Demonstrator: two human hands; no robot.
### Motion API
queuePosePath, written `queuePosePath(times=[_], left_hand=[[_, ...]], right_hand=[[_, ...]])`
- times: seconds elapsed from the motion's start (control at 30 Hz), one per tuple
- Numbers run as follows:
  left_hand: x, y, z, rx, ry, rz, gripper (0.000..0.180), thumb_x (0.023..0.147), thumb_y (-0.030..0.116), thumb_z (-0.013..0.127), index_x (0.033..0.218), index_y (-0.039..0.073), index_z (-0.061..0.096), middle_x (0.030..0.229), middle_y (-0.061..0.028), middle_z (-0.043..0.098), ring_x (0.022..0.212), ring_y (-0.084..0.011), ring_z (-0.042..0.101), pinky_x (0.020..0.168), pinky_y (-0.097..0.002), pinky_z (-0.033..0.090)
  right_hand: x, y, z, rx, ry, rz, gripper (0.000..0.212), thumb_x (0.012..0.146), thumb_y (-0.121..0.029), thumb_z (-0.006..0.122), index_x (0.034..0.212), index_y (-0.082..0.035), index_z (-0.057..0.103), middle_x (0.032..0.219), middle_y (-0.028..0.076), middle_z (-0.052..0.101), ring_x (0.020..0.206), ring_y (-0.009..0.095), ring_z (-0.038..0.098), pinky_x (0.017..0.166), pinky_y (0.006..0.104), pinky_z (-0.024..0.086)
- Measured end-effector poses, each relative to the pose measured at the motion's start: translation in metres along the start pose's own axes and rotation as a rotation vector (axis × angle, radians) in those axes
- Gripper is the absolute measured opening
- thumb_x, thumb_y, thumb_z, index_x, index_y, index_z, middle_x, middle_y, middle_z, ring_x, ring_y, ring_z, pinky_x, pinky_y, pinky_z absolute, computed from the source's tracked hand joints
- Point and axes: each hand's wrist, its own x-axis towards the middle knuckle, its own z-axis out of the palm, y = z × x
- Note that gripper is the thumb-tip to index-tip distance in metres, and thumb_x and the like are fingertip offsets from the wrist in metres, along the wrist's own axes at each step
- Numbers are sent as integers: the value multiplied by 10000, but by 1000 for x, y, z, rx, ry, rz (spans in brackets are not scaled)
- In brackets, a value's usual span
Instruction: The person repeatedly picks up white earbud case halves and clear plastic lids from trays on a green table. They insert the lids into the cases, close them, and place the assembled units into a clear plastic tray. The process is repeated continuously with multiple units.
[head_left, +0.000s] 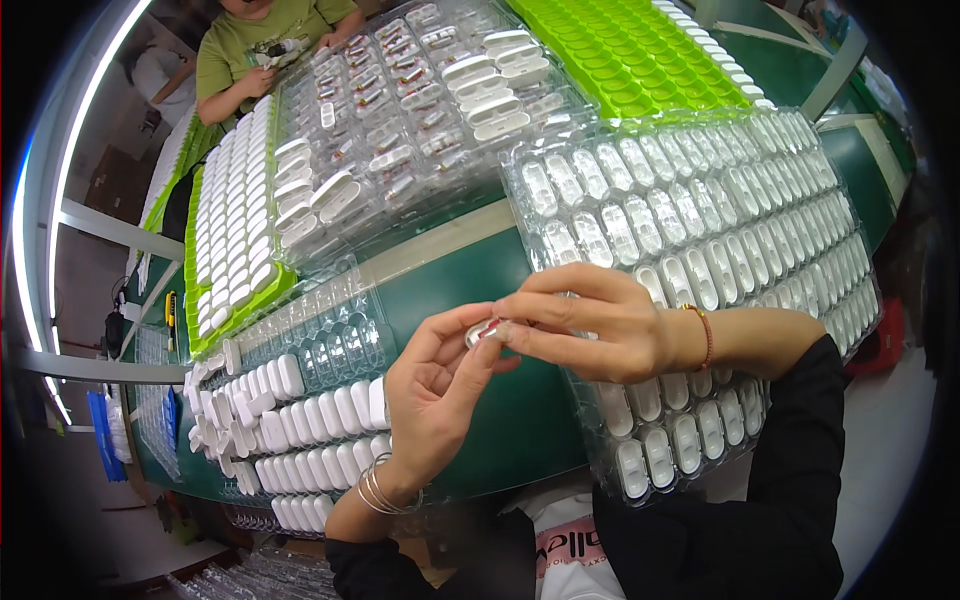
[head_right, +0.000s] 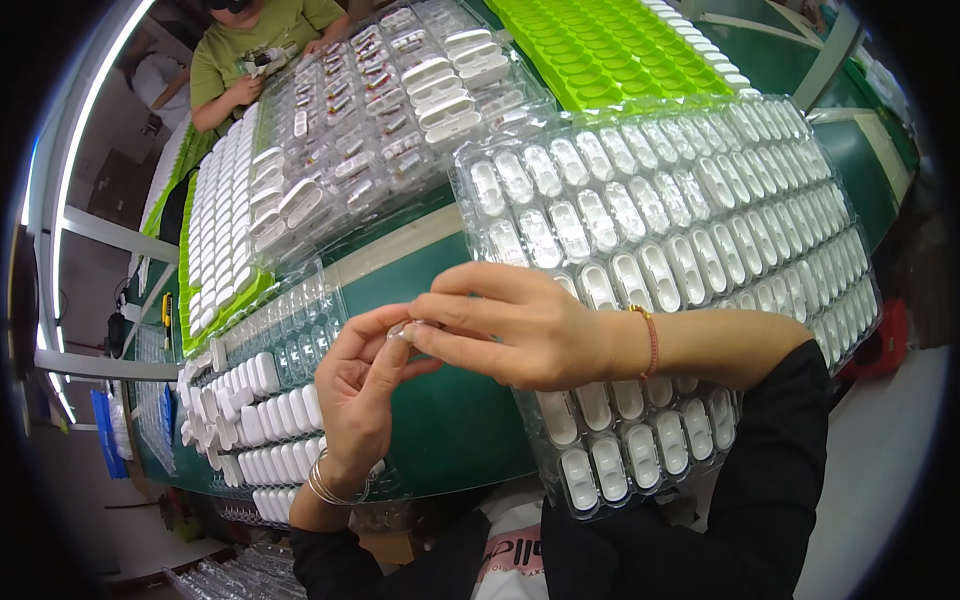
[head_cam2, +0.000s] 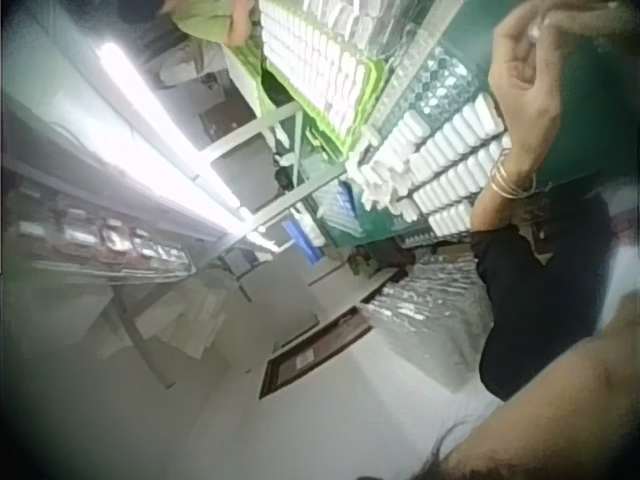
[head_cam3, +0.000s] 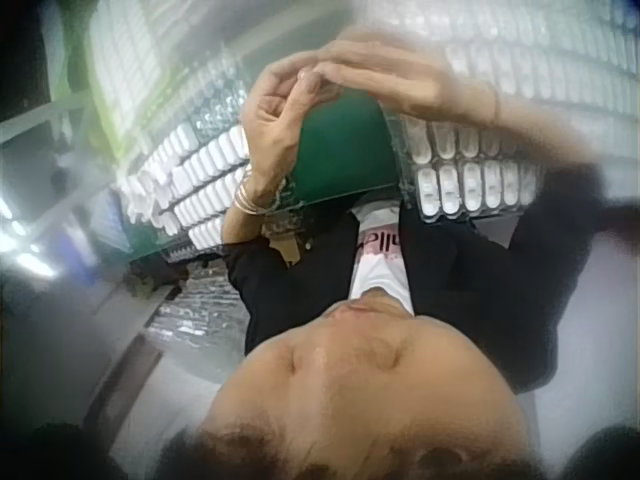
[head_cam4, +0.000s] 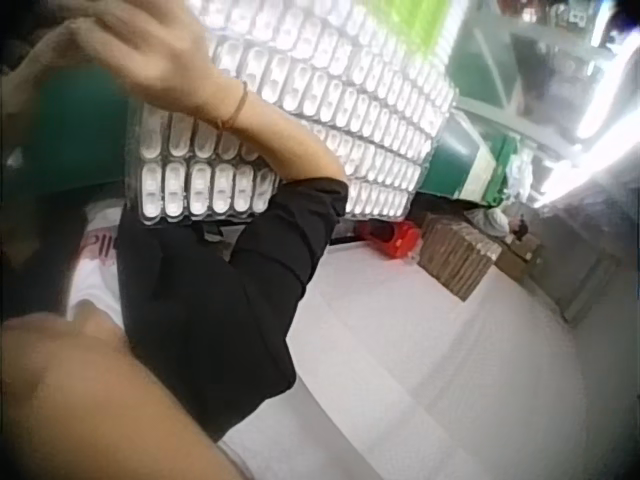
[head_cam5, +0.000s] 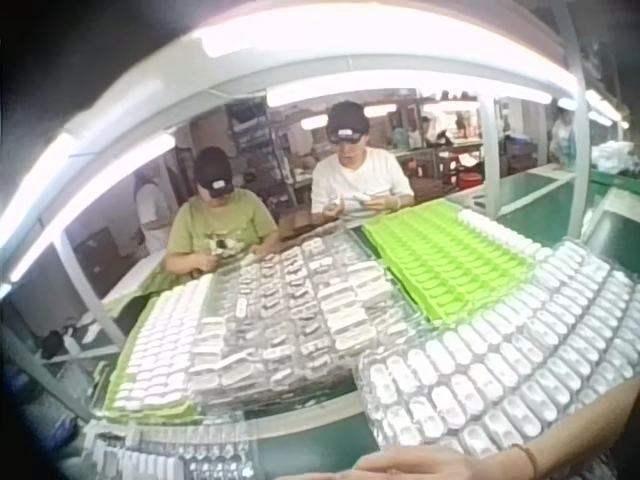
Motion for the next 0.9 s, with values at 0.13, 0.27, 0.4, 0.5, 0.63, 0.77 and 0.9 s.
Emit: queuePosePath(times=[0.13,0.27,0.4,0.5,0.63,0.77,0.9], left_hand=[[-1,-1,-9,-51,-2,-16,280,928,-12,595,1185,-93,520,1130,-177,638,1012,-192,650,908,-292,536],[-1,3,-12,-46,-14,-83,276,894,-31,627,1153,-85,548,1101,-164,657,987,-183,660,879,-272,542],[14,5,-20,83,60,-70,359,860,-19,670,1198,-66,559,1060,-135,677,978,-164,664,841,-256,541],[64,20,-47,464,169,129,410,827,19,707,1224,-8,604,991,-104,702,941,-151,679,803,-261,550],[173,52,-129,1154,575,530,318,781,156,718,1051,-9,697,876,-149,719,783,-201,707,697,-295,540],[258,71,-225,1495,743,593,338,772,268,730,980,1,715,863,-200,704,789,-333,685,750,-404,525],[312,64,-287,1695,869,504,372,790,353,729,945,15,723,855,-193,705,819,-360,673,761,-436,519]], right_hand=[[5,-1,5,32,19,32,346,659,-47,746,988,8,653,957,108,655,827,267,651,659,323,562],[6,-5,6,89,8,115,307,685,-61,771,962,-12,648,924,82,656,838,258,646,660,327,550],[9,2,3,140,-81,294,370,720,-74,769,1066,-50,640,1086,101,627,931,256,615,748,342,533],[14,2,-1,113,-89,493,414,746,-56,753,1139,-69,620,1198,116,575,980,263,590,796,354,517],[1,7,3,215,-170,549,393,779,-8,708,1156,-63,609,1203,122,555,991,283,585,820,377,504],[-1,7,10,260,-182,498,346,789,-12,698,1123,-55,620,1191,128,560,1008,300,579,849,396,492],[-5,6,17,285,-197,506,281,804,-35,693,1078,-39,629,1182,124,561,1005,288,580,869,404,479]])
